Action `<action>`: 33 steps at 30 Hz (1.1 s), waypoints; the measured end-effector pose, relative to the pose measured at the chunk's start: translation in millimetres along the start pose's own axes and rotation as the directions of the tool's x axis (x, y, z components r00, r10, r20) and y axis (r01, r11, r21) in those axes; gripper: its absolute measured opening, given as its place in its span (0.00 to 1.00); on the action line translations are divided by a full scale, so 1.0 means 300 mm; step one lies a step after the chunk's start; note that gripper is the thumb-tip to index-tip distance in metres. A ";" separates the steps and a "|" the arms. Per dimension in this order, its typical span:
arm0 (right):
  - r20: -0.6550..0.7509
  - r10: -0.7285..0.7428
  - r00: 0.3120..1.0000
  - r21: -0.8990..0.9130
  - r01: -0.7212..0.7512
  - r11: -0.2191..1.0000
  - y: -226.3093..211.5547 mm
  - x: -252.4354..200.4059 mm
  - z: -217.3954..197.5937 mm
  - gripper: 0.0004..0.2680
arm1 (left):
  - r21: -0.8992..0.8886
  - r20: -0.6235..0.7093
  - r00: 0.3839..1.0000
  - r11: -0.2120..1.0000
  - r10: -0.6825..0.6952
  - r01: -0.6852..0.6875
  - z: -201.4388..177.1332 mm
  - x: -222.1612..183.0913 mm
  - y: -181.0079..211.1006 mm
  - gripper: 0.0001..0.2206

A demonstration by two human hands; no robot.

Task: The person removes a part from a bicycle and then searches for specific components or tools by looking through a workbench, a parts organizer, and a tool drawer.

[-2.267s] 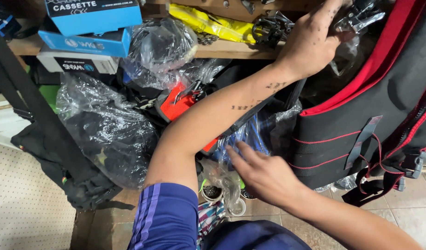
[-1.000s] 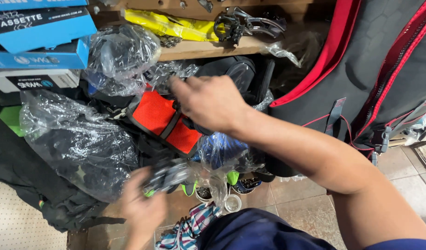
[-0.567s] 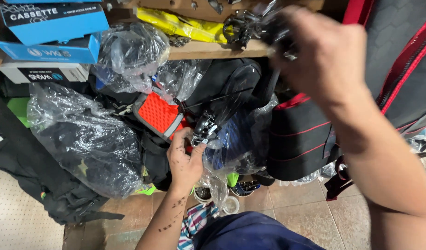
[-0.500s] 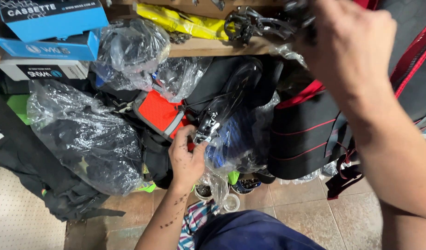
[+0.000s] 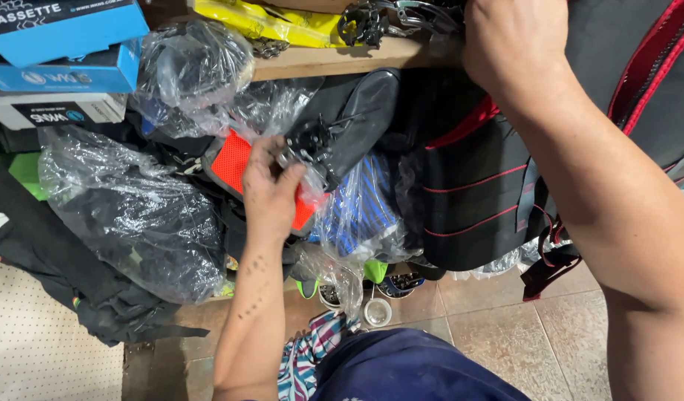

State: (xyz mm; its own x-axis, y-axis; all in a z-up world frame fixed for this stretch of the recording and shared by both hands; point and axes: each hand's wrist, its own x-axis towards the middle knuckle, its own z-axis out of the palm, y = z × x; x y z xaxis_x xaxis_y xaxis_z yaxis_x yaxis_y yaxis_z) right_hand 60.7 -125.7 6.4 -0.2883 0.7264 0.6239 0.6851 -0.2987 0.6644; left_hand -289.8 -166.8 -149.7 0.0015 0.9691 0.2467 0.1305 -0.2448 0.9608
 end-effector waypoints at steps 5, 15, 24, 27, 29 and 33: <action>0.138 0.029 0.990 0.299 -0.070 0.952 0.026 -0.063 -0.179 0.09 | -0.448 -0.039 0.986 0.879 0.162 -0.163 -0.022 0.005 -0.052 0.18; -0.116 0.106 0.988 0.822 0.035 0.568 0.015 -0.454 -0.513 0.01 | -0.577 -0.139 0.970 0.780 0.200 -0.243 -0.036 -0.122 -0.100 0.25; 0.391 -0.027 0.920 0.909 -0.390 -0.144 0.108 -0.802 -0.491 0.17 | -0.557 0.222 0.942 0.826 0.254 -0.091 0.408 -0.454 0.157 0.19; 0.518 0.025 0.855 0.808 -0.479 -0.344 0.205 -1.039 -0.451 0.14 | -0.682 0.311 0.904 0.731 0.293 -0.002 0.658 -0.603 0.275 0.18; 0.623 0.059 0.780 0.627 -0.453 -0.634 0.290 -1.220 -0.418 0.10 | -0.388 0.333 0.847 0.879 0.413 -0.276 0.805 -0.704 0.351 0.22; 0.772 0.184 0.608 0.546 -0.488 -0.681 0.435 -1.634 -0.365 0.11 | -0.298 0.487 0.685 0.840 0.542 -0.453 1.120 -0.937 0.451 0.24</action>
State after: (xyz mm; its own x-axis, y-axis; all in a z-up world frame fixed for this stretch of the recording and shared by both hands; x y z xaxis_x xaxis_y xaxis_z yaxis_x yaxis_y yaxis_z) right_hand 218.1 -588.6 -167.8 0.4670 0.8649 0.1839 0.0399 0.1871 -0.9815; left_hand 60.6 -462.0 -131.6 0.5543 0.5461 0.6282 -0.1865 -0.6540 0.7331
